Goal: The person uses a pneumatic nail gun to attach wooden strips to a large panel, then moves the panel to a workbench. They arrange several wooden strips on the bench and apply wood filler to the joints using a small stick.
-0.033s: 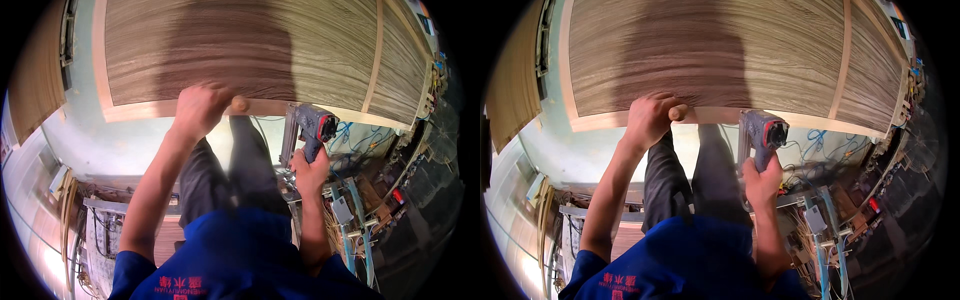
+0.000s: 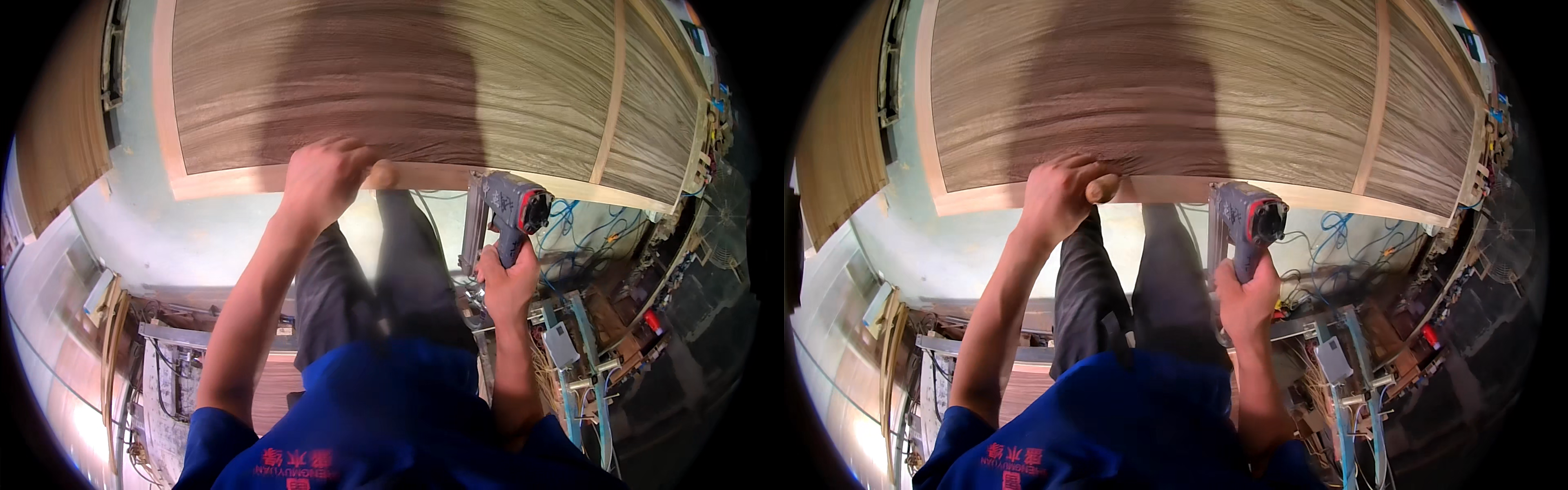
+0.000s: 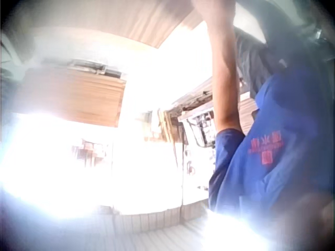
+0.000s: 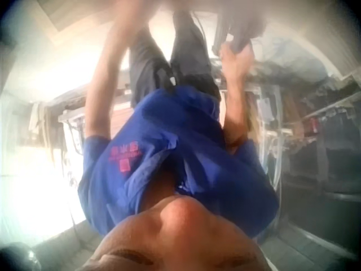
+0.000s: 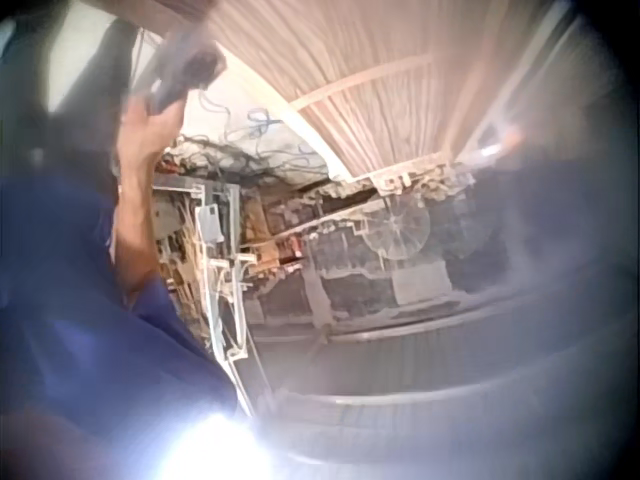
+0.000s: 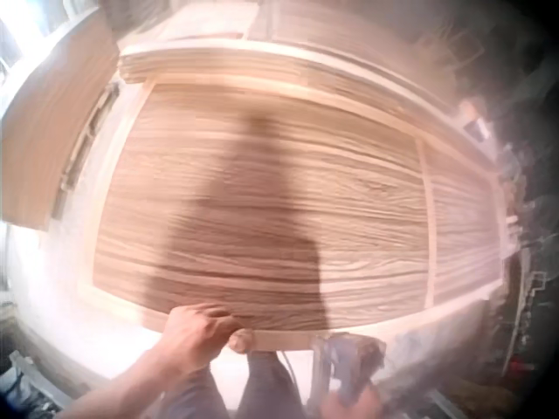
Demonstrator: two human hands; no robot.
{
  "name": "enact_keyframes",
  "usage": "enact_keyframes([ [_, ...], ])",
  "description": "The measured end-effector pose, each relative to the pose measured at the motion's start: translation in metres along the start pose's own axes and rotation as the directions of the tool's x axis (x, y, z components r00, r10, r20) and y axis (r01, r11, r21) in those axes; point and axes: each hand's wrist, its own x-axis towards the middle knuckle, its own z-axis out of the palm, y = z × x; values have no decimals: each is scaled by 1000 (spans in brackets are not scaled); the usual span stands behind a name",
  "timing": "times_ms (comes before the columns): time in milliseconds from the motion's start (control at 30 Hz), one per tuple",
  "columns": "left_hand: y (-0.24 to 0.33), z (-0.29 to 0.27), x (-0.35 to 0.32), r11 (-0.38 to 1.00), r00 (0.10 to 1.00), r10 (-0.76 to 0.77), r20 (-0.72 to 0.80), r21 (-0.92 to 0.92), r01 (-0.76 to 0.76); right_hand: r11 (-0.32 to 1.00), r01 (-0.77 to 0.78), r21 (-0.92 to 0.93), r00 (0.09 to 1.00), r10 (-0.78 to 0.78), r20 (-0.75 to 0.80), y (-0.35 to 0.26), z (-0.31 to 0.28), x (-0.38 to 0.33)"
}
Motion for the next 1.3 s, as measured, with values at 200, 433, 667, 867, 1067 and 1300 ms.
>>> enact_keyframes([
  [200, 17, -9, 6, 998, 986, 48, -160, -42, -56, 989, -12, -148, 995, 26, 97, 3, -69, 23],
  [433, -2, -81, 155, 993, 953, -31, -301, 97, 63, 993, 56, -107, 995, -46, 93, -52, -86, 88],
  [667, -55, -117, 333, 988, 907, 87, -413, 150, -27, 998, 54, 12, 998, -54, 43, -149, -58, 170],
  [867, -86, -132, 424, 979, 910, 197, -366, 122, -163, 995, 60, 84, 998, -62, 22, -228, -23, 245],
  [1067, -96, -137, 450, 963, 926, 256, -279, 153, -221, 987, 99, 124, 994, -103, 27, -287, 10, 311],
  [1300, -95, -117, 439, 955, 848, 298, -439, 143, -262, 988, 102, 113, 995, -101, -10, -317, 34, 360],
])
